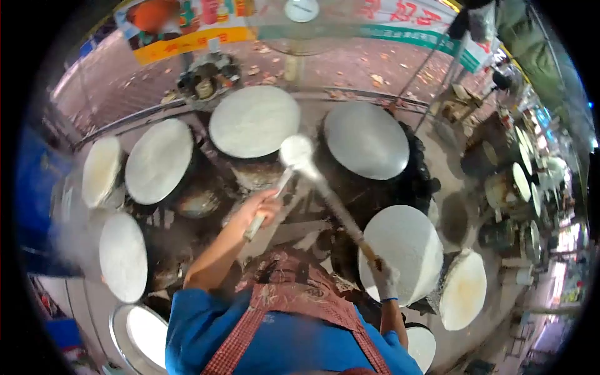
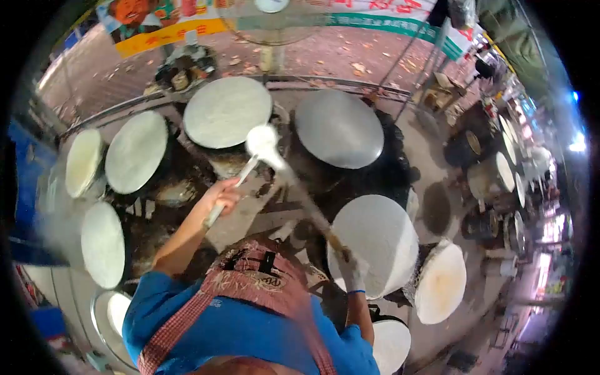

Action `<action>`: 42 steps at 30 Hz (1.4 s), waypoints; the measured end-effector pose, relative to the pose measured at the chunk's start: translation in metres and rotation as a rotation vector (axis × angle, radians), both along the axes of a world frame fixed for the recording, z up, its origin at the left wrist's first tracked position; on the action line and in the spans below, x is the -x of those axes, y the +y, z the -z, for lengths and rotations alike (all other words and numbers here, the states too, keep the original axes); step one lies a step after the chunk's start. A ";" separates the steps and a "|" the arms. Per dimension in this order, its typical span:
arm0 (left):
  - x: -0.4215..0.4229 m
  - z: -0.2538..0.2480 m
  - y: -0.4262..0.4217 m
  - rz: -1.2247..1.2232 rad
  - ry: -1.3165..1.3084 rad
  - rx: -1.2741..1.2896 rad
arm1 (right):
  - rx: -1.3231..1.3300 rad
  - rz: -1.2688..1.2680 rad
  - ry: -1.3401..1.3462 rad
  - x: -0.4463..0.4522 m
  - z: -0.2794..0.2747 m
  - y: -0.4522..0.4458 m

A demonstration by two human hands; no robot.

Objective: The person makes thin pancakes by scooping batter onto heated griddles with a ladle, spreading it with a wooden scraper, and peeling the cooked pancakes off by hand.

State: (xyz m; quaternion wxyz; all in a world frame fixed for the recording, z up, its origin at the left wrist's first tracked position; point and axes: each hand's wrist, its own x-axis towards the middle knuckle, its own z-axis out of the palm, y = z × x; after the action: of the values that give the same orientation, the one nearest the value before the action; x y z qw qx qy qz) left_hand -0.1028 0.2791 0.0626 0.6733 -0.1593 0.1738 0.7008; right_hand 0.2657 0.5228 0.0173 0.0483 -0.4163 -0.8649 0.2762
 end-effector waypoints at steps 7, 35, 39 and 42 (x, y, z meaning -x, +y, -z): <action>0.080 -0.045 0.251 0.411 0.782 0.013 | 0.003 0.469 0.487 0.059 -0.052 0.051; 0.233 0.085 0.212 0.212 2.196 0.159 | 0.212 0.683 0.654 0.290 -0.018 0.151; 0.232 0.091 0.164 0.192 2.187 0.202 | 0.240 0.942 0.886 0.338 0.081 0.130; 0.227 0.080 0.156 0.231 2.026 0.216 | 0.236 0.756 0.730 0.332 0.070 0.157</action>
State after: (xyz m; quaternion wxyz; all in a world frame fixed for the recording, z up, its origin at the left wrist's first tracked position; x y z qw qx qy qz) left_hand -0.3300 0.4351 -0.0172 0.2558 0.4653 0.7371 0.4179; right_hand -0.0665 0.6798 -0.0527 0.3949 -0.5782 -0.5448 0.4615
